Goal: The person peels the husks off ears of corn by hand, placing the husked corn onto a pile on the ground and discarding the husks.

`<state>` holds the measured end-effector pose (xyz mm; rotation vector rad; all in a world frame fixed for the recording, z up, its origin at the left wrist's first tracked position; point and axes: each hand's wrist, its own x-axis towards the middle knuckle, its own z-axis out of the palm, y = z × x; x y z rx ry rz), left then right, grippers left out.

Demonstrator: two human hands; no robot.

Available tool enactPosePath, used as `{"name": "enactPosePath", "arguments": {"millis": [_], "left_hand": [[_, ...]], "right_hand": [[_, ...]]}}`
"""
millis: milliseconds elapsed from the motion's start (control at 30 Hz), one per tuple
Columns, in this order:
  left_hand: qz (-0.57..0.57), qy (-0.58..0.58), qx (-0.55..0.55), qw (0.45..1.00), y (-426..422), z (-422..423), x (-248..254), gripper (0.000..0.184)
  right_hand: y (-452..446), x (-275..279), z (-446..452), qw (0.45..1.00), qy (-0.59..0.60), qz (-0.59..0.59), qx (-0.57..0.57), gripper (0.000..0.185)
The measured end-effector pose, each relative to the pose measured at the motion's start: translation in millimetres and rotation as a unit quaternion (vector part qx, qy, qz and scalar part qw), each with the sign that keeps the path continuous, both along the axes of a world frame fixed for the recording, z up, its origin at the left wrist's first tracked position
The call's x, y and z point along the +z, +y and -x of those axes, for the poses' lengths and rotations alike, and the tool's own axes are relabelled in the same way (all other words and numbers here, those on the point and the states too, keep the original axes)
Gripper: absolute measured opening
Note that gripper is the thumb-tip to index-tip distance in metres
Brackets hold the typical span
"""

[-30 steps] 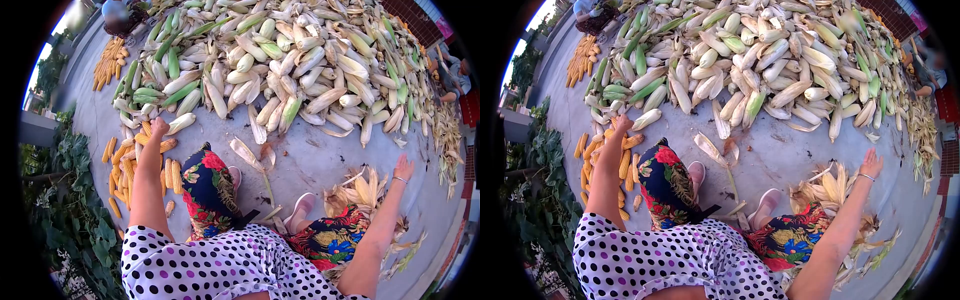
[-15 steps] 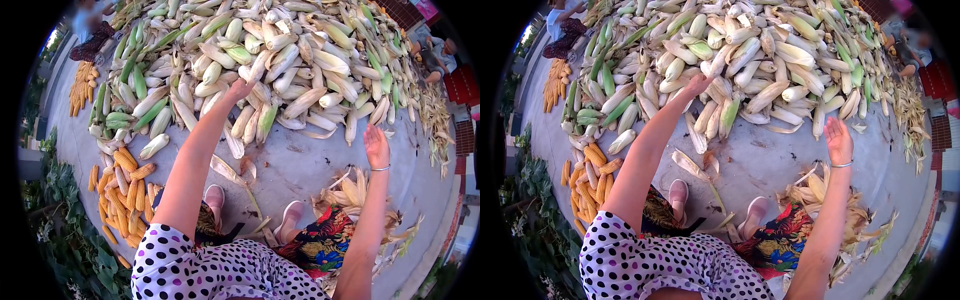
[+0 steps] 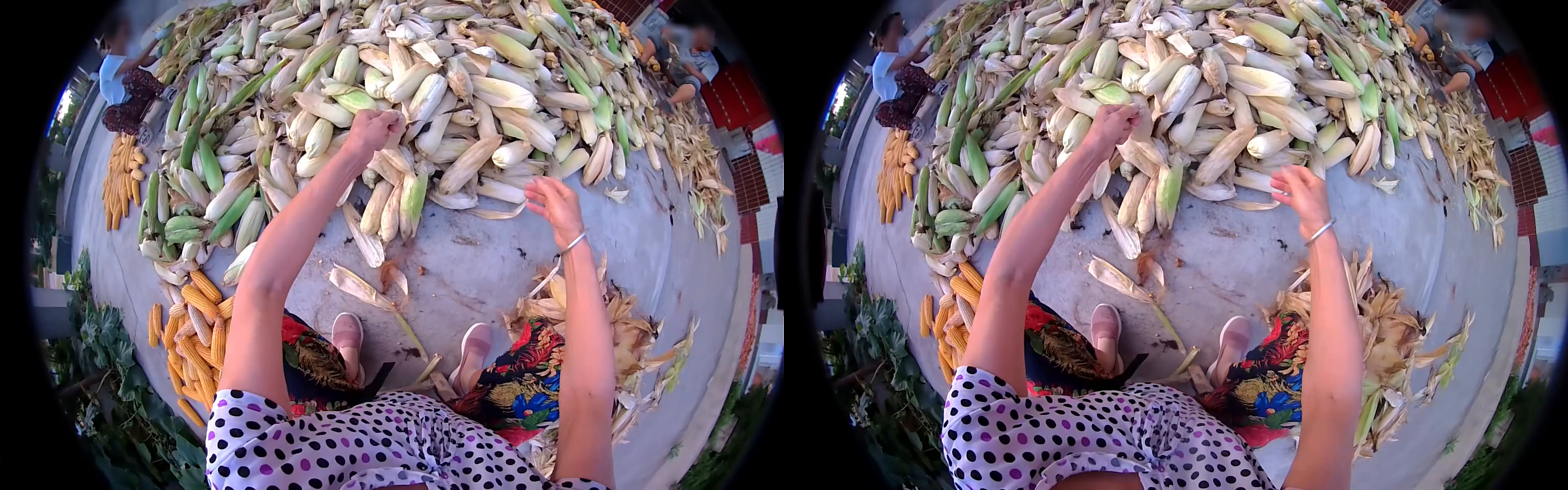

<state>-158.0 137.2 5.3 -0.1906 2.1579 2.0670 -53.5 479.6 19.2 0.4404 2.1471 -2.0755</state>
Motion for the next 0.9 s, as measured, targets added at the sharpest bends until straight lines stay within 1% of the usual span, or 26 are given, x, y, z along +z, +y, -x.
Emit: {"name": "enactPosePath", "arguments": {"millis": [33,67,100,133,200,300,333,467,500,533,567,600,633,667,700,733,767,833,900], "left_hand": [[-0.046,-0.028,-0.026,0.998,-3,-17,15,0.026],[-0.091,-0.056,-0.053,0.993,-11,-31,26,0.025],[-0.136,-0.084,-0.080,0.984,-13,-45,36,0.025],[-0.167,-0.095,-0.090,0.977,-10,-63,46,0.025],[-0.230,-0.117,-0.109,0.960,-3,-101,61,0.025],[-0.320,-0.130,-0.163,0.924,10,-139,83,0.024],[-0.345,-0.123,-0.156,0.917,12,-147,91,0.025],[-0.439,-0.109,-0.141,0.881,20,-169,114,0.027],[-0.460,-0.109,-0.142,0.869,23,-172,118,0.028],[-0.502,-0.120,-0.136,0.845,28,-176,125,0.030],[-0.523,-0.108,-0.155,0.831,32,-177,129,0.031],[-0.544,-0.097,-0.173,0.815,36,-176,132,0.032],[-0.565,-0.086,-0.192,0.798,39,-176,134,0.032],[-0.575,-0.078,-0.177,0.795,41,-177,137,0.034],[-0.562,-0.062,-0.194,0.802,41,-178,138,0.034],[-0.549,-0.048,-0.209,0.808,39,-182,140,0.034],[-0.534,-0.030,-0.223,0.815,36,-185,142,0.035],[-0.416,0.045,-0.249,0.874,28,-194,141,0.036],[-0.278,0.132,-0.287,0.907,25,-205,139,0.037]], "right_hand": [[-11,-13,4,0.993,0.059,-0.088,0.045,0.043],[-22,-23,4,0.973,0.117,-0.176,0.088,0.055],[-40,-13,-3,0.932,0.178,-0.292,0.119,0.065],[-59,-3,-10,0.872,0.235,-0.405,0.148,0.077],[-86,1,-21,0.804,0.346,-0.435,0.210,0.089],[-112,16,-40,0.808,0.343,-0.403,0.260,0.090],[-118,19,-43,0.865,0.317,-0.318,0.225,0.079],[-123,52,-56,0.900,0.259,-0.274,0.220,0.061],[-125,53,-59,0.908,0.253,-0.220,0.250,0.061],[-130,55,-63,0.914,0.245,-0.165,0.279,0.060],[-133,57,-68,0.915,0.235,-0.110,0.307,0.060],[-134,58,-77,0.928,0.161,-0.010,0.336,0.054],[-138,59,-80,0.924,0.139,0.051,0.353,0.052],[-141,59,-81,0.916,0.116,0.111,0.368,0.050],[-141,58,-82,0.904,0.092,0.172,0.380,0.048],[-141,62,-82,0.898,0.110,0.197,0.377,0.043],[-139,66,-83,0.891,0.105,0.215,0.386,0.043],[-135,74,-87,0.875,0.092,0.253,0.402,0.043],[-127,79,-86,0.894,0.124,0.218,0.372,0.042]]}}
